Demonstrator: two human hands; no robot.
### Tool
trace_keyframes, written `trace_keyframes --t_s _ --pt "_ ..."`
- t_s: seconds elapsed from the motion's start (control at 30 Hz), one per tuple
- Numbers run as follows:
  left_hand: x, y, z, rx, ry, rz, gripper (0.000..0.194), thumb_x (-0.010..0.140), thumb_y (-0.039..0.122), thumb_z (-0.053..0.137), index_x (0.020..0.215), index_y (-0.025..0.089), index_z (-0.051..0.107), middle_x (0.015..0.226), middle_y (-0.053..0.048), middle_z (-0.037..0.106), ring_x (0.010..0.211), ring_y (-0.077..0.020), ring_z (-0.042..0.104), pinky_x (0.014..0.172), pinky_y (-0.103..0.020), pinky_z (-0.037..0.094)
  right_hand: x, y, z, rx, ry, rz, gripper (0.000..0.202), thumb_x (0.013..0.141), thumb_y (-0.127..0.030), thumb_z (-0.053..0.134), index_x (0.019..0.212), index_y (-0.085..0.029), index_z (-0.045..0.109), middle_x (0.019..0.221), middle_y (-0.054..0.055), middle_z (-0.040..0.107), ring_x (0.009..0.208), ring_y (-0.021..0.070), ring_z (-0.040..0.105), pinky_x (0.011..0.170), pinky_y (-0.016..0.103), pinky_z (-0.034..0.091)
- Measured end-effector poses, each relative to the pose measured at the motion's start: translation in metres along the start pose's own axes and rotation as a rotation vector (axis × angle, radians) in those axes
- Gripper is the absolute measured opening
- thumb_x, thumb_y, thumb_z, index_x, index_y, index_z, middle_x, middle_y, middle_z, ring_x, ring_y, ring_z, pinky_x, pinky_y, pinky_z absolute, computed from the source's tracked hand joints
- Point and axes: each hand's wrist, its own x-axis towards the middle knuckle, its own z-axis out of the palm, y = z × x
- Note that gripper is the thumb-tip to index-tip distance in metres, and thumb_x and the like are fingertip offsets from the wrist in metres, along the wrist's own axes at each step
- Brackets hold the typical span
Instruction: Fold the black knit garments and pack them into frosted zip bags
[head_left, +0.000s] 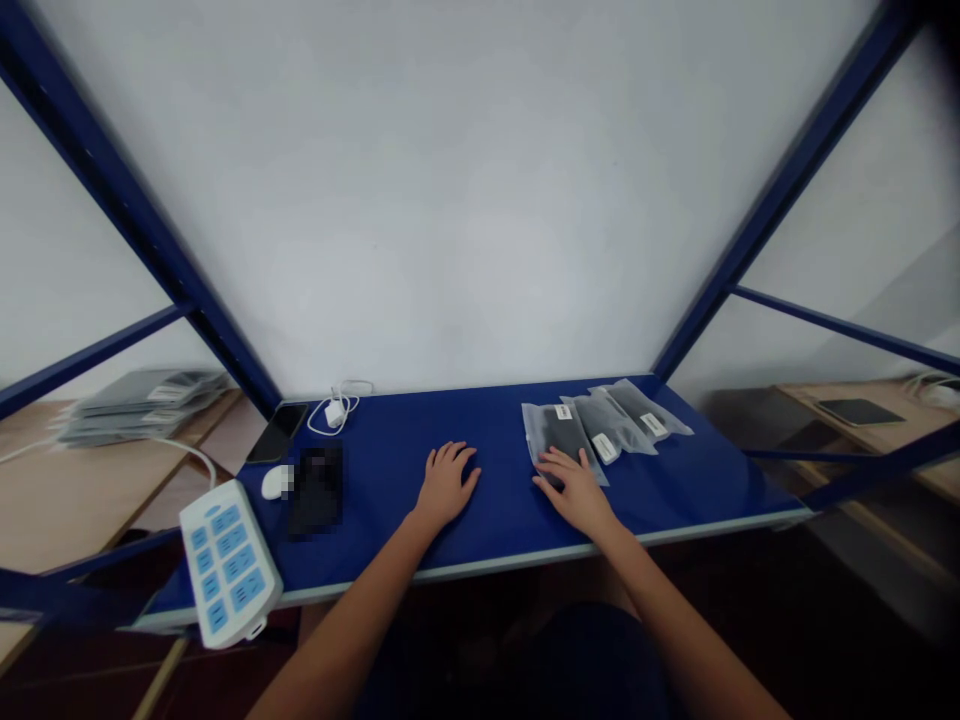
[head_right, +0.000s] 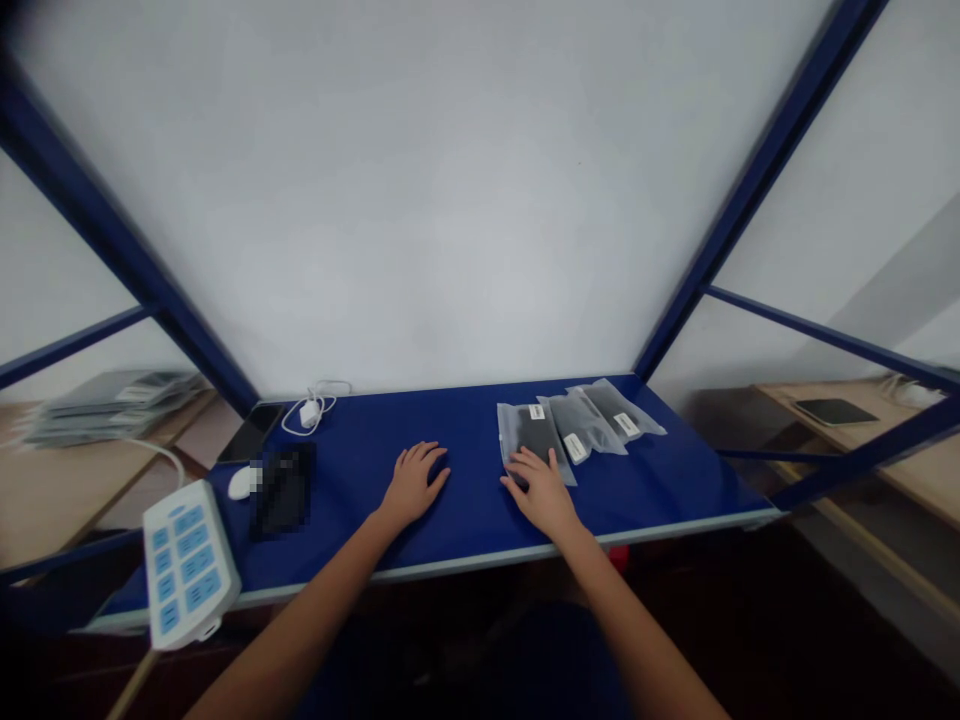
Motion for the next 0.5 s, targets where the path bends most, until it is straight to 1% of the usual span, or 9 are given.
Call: trace_keyframes --t_s 0.07,0.1,0.17,0.23,0.3,0.33,0.4,0.5 --pt "0.0 0.0 0.001 0.0 0.004 0.004 0.032 0.096 0.039 0.048 0.125 0.027 0.059 0.138 -0.006 0.054 0.135 -0.0286 0.04 0.114 -0.054 0.026 0.005 0.005 -0.007 -0.057 0.054 0.024 0.029 0.091 -0.046 0.056 0.104 -0.026 0.073 0.128 0.008 0.064 0.129 0.0328 0.051 0.113 0.067 0.018" --pt "0.0 0.001 0.001 0.001 0.008 0.004 0.032 0.096 0.039 0.048 0.124 0.027 0.06 0.138 -0.006 0.053 0.134 -0.0286 0.04 0.114 -0.053 0.026 0.007 0.007 -0.011 -0.105 0.1 0.053 0.033 0.09 -0.049 0.056 0.108 -0.026 0.072 0.134 0.01 0.06 0.133 0.0341 0.046 0.114 0.065 0.017" --pt "0.002 0.001 -0.001 0.005 0.011 0.004 0.032 0.096 0.041 0.048 0.123 0.027 0.06 0.138 -0.006 0.053 0.134 -0.0285 0.041 0.115 -0.053 0.026 0.009 0.011 -0.018 -0.23 0.154 0.153 0.05 0.086 -0.057 0.057 0.126 -0.027 0.064 0.149 0.01 0.045 0.141 0.0393 0.032 0.113 0.067 0.013" --pt "0.003 0.001 -0.001 0.008 0.012 0.003 0.033 0.096 0.042 0.048 0.123 0.026 0.06 0.138 -0.006 0.053 0.134 -0.0286 0.041 0.115 -0.053 0.026 0.007 0.019 -0.018 -0.352 0.109 0.28 0.074 0.079 -0.067 0.059 0.142 -0.031 0.048 0.16 0.008 0.025 0.145 0.0462 0.013 0.109 0.074 0.009" --pt "0.003 0.001 -0.001 0.008 0.015 0.002 0.034 0.095 0.043 0.049 0.122 0.026 0.061 0.138 -0.006 0.053 0.134 -0.0288 0.04 0.114 -0.053 0.026 0.004 0.031 -0.013 -0.425 0.013 0.365 0.088 0.074 -0.075 0.057 0.149 -0.035 0.036 0.163 0.006 0.012 0.145 0.0493 -0.001 0.105 0.077 0.009" --pt "0.003 0.001 -0.001 0.007 0.016 0.001 0.034 0.095 0.043 0.049 0.122 0.026 0.061 0.137 -0.006 0.053 0.133 -0.0288 0.041 0.114 -0.053 0.027 0.005 0.037 -0.008 -0.441 -0.022 0.384 0.089 0.075 -0.077 0.054 0.151 -0.036 0.032 0.164 0.005 0.009 0.145 0.049 -0.005 0.105 0.077 0.011" --pt "0.004 0.001 -0.002 0.005 0.02 -0.001 0.033 0.095 0.044 0.05 0.12 0.027 0.062 0.136 -0.006 0.054 0.132 -0.0287 0.042 0.114 -0.053 0.027 0.012 0.051 0.001 -0.449 -0.051 0.389 0.089 0.078 -0.078 0.048 0.153 -0.035 0.026 0.164 0.005 0.009 0.145 0.0471 -0.008 0.106 0.073 0.016" --pt "0.004 0.003 -0.002 0.003 0.028 -0.002 0.032 0.094 0.044 0.052 0.118 0.027 0.063 0.134 -0.006 0.055 0.13 -0.0282 0.044 0.113 -0.052 0.028 0.035 0.07 0.01 -0.431 -0.072 0.397 0.09 0.079 -0.079 0.044 0.154 -0.034 0.024 0.162 0.005 0.018 0.145 0.0459 -0.01 0.107 0.071 0.017"
